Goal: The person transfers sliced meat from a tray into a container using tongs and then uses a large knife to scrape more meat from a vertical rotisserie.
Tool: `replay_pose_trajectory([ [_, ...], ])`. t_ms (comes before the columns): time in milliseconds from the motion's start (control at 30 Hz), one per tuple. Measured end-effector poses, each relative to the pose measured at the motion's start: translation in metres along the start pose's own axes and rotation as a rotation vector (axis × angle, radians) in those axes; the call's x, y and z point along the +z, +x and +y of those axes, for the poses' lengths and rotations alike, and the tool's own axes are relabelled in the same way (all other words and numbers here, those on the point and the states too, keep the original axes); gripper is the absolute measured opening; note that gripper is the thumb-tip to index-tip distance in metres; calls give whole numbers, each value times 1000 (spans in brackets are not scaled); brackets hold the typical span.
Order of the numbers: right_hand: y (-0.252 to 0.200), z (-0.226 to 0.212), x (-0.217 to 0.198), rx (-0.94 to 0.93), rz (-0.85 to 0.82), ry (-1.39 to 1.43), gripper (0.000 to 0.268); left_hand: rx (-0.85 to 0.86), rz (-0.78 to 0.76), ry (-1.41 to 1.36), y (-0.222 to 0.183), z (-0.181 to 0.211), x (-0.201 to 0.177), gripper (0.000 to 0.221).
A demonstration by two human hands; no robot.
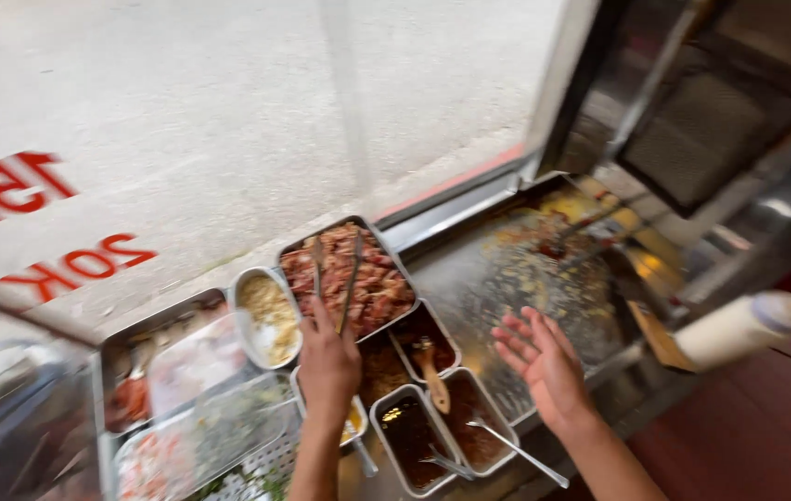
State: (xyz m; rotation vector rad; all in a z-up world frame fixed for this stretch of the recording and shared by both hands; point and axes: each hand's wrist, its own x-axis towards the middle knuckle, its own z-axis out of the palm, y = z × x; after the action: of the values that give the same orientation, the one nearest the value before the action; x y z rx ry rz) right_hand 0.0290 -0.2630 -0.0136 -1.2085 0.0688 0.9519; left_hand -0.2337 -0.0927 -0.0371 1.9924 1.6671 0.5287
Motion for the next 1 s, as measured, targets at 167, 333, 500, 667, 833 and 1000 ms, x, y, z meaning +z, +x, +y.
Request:
replay_pose_trajectory([
  [167, 22, -21, -139, -228, 201, -471, 43, -15, 4, 271, 21, 13, 19, 72],
  [333, 59, -25, -239, -521, 231, -1457, 62, 69, 120, 417, 4, 7, 23, 76],
  [500, 123, -15, -271, -896, 241, -1884, 66, 127, 234, 296, -70, 38, 18, 72],
  [667, 147, 1, -271, -861, 255, -1981, 62, 173, 142, 166, -136, 114, 61, 78],
  [833, 134, -3, -271, -436, -13, -1366, 84, 85, -170, -58, -184, 202, 122, 70],
  [1000, 90, 21, -252, 90, -63, -275, 62, -33, -435, -149, -190, 236, 220, 81],
])
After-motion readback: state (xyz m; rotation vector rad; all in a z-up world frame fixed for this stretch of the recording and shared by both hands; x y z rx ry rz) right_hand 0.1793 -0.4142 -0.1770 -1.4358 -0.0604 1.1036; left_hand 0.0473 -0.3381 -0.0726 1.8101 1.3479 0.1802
